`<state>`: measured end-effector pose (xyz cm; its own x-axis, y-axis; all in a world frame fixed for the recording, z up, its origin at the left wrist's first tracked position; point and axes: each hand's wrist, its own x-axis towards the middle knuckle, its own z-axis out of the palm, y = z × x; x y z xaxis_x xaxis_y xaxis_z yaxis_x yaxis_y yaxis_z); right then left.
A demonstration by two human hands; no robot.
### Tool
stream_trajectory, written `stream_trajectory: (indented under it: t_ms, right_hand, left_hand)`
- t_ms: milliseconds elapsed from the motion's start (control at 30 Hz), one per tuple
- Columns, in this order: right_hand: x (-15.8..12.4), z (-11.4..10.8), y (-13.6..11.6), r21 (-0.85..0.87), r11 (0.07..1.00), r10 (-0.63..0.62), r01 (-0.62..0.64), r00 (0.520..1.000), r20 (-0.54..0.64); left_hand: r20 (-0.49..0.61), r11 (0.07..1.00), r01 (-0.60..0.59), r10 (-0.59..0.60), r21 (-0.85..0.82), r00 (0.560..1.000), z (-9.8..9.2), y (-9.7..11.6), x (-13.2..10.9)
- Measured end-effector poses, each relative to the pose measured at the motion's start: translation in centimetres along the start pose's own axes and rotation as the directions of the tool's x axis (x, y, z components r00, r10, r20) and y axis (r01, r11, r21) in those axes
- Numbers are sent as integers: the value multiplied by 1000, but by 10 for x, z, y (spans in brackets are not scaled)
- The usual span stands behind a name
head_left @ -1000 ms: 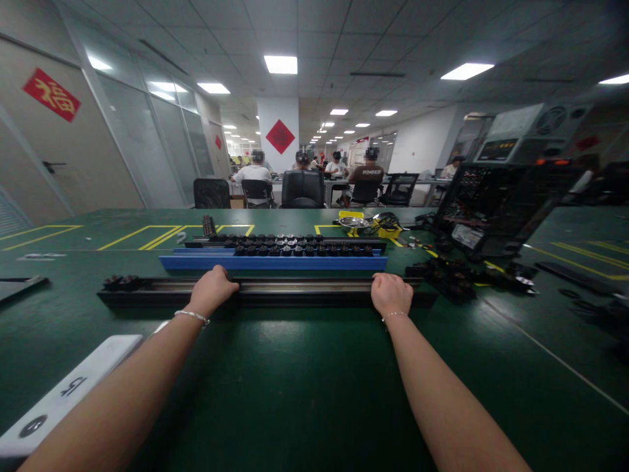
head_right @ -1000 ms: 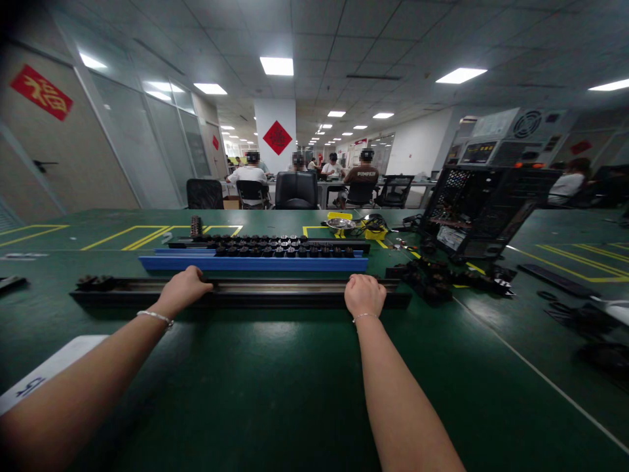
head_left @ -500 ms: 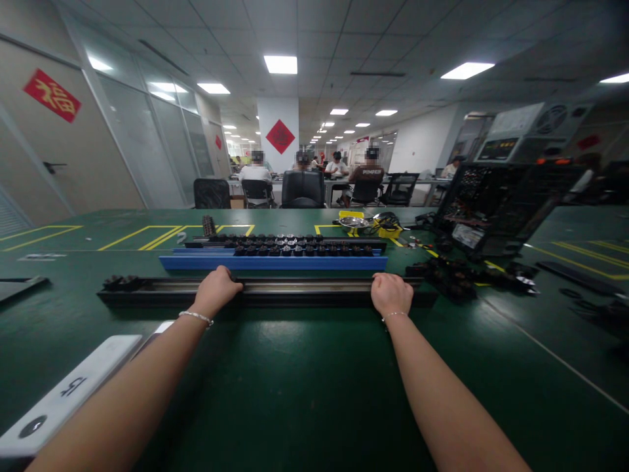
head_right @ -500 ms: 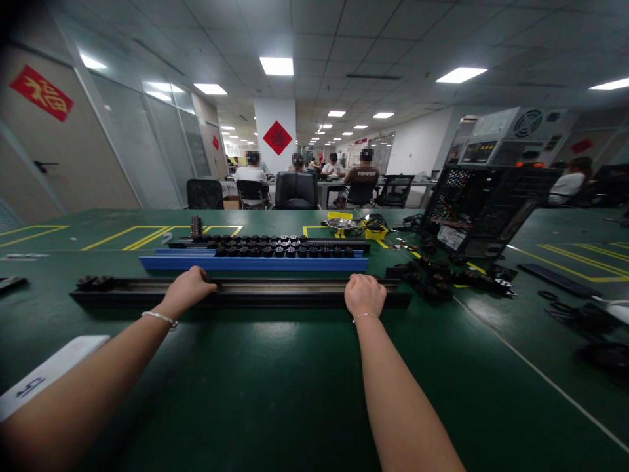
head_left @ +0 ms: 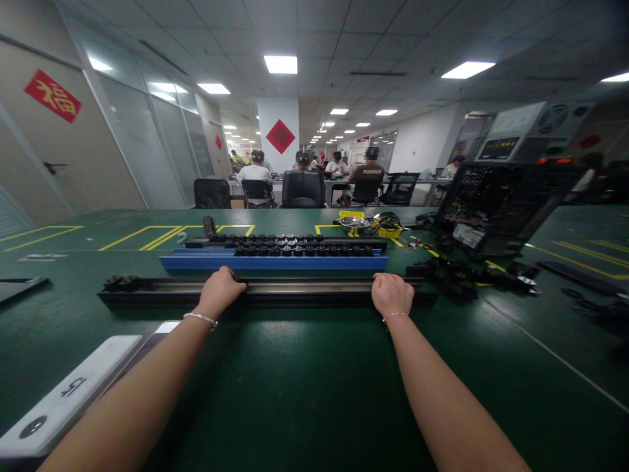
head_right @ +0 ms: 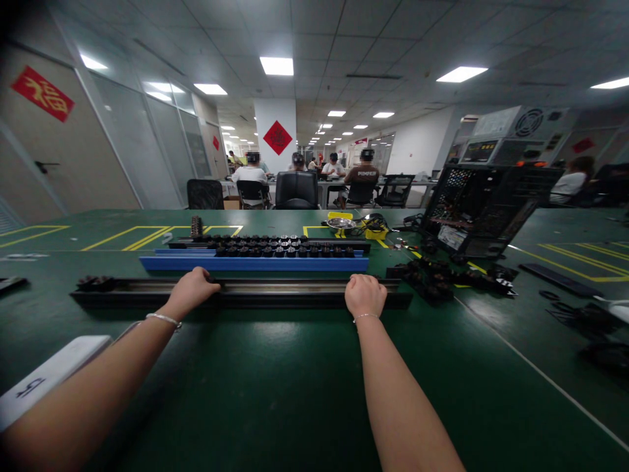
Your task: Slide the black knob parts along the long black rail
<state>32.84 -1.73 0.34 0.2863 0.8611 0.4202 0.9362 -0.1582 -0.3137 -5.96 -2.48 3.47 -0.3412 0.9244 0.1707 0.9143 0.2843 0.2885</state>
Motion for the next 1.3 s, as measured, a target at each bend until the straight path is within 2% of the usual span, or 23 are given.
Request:
stream_trajectory:
  t_ms: [433,967,1300]
  right_hand:
    - [0,2,2,12,1000,-10,10,1000,-10]
    - [0,2,2,2,1000,-14,14,999,-38]
    - [0,1,3,10,1000,-14,14,1000,-20]
  left_hand:
    - [-60,992,86,-91,-93,994,11,10,-6]
    - [-87,986,144,-151,-81,985,12,22,-15]
    - [-199,982,161,-177,-98,964,22,35,-28]
